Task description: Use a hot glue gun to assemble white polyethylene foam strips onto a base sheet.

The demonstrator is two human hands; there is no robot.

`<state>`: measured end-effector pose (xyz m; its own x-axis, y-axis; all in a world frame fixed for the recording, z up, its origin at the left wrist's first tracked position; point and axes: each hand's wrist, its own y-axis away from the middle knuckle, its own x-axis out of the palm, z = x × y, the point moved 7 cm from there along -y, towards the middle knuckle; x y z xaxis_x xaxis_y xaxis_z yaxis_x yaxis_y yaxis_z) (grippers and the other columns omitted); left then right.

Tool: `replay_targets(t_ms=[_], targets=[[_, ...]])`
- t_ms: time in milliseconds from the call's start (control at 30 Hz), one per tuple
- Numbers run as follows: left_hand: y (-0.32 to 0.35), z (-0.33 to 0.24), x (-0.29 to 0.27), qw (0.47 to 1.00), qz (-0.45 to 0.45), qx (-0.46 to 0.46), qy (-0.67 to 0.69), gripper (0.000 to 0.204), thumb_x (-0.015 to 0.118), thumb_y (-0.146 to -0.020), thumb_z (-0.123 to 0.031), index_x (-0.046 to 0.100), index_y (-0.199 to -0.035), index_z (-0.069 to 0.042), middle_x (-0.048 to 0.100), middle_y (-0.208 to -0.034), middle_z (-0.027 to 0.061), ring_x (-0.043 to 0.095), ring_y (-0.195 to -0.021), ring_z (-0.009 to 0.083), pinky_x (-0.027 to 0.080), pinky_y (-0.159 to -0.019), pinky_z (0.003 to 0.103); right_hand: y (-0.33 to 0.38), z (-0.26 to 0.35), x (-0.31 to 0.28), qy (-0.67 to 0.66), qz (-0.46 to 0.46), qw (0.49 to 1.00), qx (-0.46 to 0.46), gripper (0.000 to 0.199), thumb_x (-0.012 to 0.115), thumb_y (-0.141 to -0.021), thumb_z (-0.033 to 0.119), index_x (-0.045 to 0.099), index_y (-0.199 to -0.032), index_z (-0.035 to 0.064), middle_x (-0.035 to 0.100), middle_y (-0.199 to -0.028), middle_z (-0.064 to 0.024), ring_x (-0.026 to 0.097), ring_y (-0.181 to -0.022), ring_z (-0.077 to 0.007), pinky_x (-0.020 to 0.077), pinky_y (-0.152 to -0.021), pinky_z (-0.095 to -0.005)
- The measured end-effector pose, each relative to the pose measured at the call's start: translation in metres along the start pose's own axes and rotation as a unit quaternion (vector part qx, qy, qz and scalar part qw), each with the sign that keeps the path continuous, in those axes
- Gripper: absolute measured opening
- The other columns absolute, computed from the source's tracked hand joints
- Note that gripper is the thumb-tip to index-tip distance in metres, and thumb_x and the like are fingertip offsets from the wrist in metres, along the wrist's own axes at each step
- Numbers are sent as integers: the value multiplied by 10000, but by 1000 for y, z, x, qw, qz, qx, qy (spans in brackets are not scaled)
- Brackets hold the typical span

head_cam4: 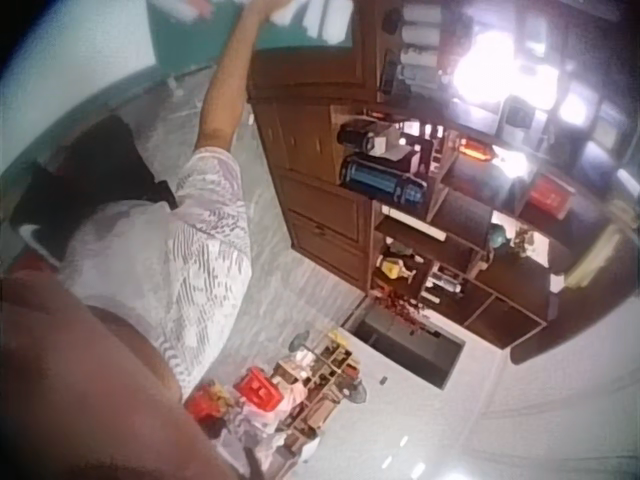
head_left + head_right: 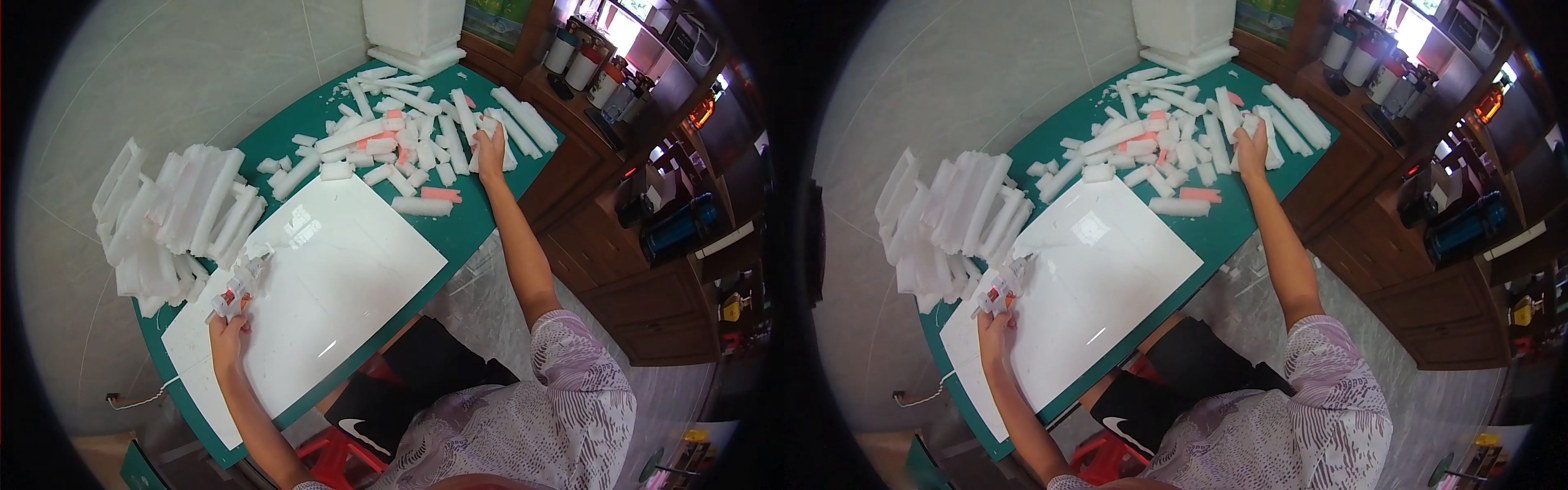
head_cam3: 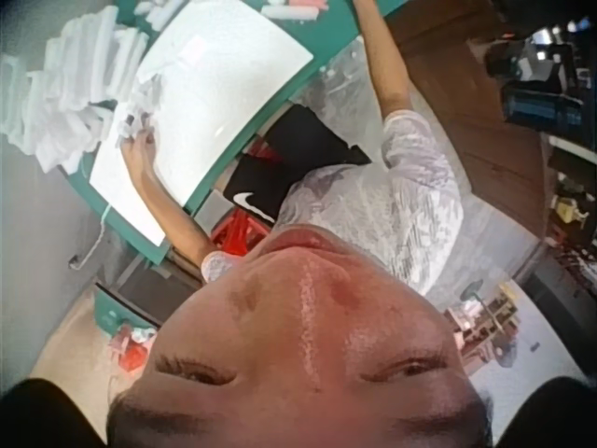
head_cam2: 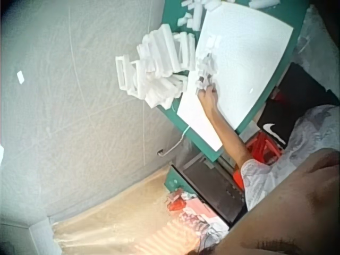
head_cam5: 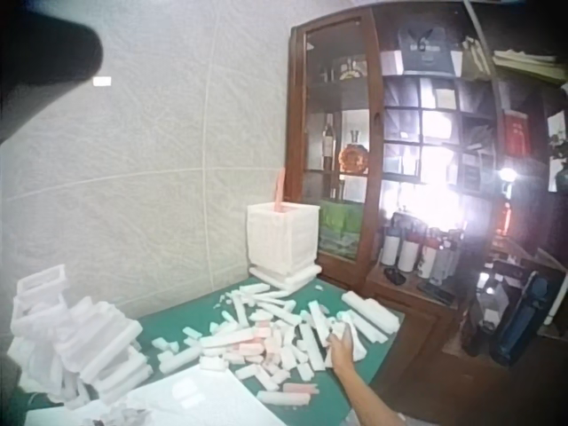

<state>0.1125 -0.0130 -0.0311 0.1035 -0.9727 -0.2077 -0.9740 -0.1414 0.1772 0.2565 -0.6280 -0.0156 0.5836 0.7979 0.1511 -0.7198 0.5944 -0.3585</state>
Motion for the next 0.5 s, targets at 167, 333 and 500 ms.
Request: replay_targets(t_ms=[167, 333, 500], targets=[[-1, 0, -1, 1000, 8, -2, -10, 431, 538, -785, -32, 520, -1207, 52, 578, -805, 58, 541, -659, 147, 448, -615, 283, -1, -4, 2, -12, 13, 1000, 2, 357, 575, -842, 125, 541, -1185, 29, 586, -848, -54, 526, -637, -110, 427, -566, -247], [-2, 1, -5, 1000, 3, -2, -8, 439, 541, -785, -35, 508, -1213, 57, 578, -818, 66, 539, -649, 148, 453, -618, 286, -3, -5, 7, -53, 39, 998, 23, 305, 609, -879, 196, 574, -1115, 5, 596, -841, -76, 567, -717, -165, 461, -674, -293], [-2, -3, 0, 1000, -8, 20, 9, 303, 573, -786, -48, 589, -1070, 58, 608, -762, 60, 564, -643, 141, 456, -606, 276, -16, 46, 2, 273, 8, 923, -271, 391, 604, -920, 286, 617, -1139, -37, 638, -936, -172, 592, -901, -327, 457, -863, -385]])
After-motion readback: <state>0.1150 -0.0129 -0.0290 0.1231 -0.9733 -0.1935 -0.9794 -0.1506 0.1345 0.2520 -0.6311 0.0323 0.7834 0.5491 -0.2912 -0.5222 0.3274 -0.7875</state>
